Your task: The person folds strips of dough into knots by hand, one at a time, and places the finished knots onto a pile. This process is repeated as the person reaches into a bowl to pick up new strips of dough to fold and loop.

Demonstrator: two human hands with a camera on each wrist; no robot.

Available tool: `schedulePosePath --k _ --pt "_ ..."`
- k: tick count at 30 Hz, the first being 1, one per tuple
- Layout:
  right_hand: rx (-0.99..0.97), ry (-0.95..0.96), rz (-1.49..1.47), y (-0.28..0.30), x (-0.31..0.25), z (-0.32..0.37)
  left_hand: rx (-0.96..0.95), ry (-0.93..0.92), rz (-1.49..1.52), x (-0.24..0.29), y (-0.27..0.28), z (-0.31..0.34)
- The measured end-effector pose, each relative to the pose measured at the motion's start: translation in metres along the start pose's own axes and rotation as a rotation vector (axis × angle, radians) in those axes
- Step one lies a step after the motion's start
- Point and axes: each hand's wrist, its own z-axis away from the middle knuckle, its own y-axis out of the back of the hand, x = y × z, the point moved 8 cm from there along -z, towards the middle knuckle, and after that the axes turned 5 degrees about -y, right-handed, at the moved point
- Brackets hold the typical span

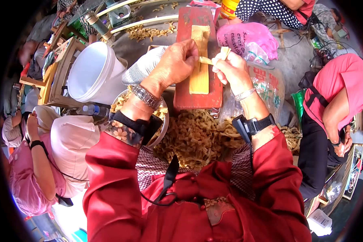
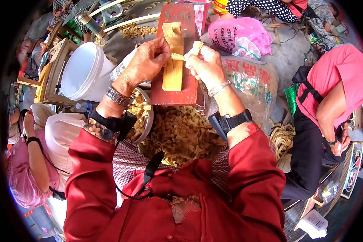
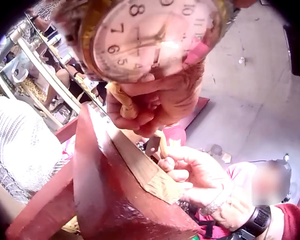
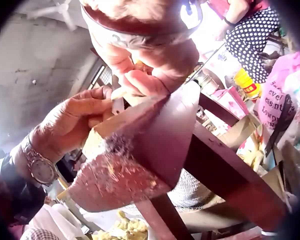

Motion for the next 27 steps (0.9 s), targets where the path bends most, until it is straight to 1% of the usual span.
schedulePosePath --k 1,4,5,8,9,12,13,14,16,17,20,23,27 --pt "-0.017 -0.005 0.014 0.0 0.001 0.001 0.014 -0.001 -0.032 0.0 0.0 0.0" --pt "-0.065 -0.046 0.017 0.006 0.005 0.018 0.066 0.107 -0.179 -0.012 0.014 0.007" --pt "-0.08 -0.062 0.009 0.006 0.006 0.027 0.049 0.12 -0.071 -0.012 0.013 0.01" --pt "-0.278 -0.131 0.125 -0.016 0.001 0.059 -0.001 0.176 0.249 0.003 0.01 0.028" --pt "-0.295 -0.139 0.185 -0.018 -0.001 0.065 -0.035 0.162 0.331 0.007 0.005 0.032" --pt "-0.165 -0.063 0.145 -0.014 -0.007 0.057 -0.051 0.097 0.401 0.025 -0.002 0.036" --pt "-0.139 -0.031 0.1 -0.012 -0.01 0.053 -0.073 0.044 0.328 0.037 -0.003 0.036" --pt "-0.125 0.023 -0.001 -0.016 -0.015 0.05 -0.083 0.022 0.308 0.042 -0.005 0.035" --pt "-0.133 0.094 -0.008 -0.026 -0.027 0.049 -0.101 -0.016 0.266 0.049 -0.008 0.036" --pt "-0.138 0.103 -0.034 -0.027 -0.028 0.047 -0.129 0.024 0.227 0.05 -0.008 0.036" --pt "-0.136 0.114 -0.094 -0.028 -0.026 0.043 -0.135 -0.012 0.16 0.047 -0.002 0.037" --pt "-0.108 0.101 -0.108 -0.022 -0.02 0.039 -0.06 -0.065 0.097 0.035 0.005 0.036" --pt "-0.095 0.103 -0.108 -0.019 -0.015 0.029 -0.053 0.048 0.339 0.014 0.004 0.032"
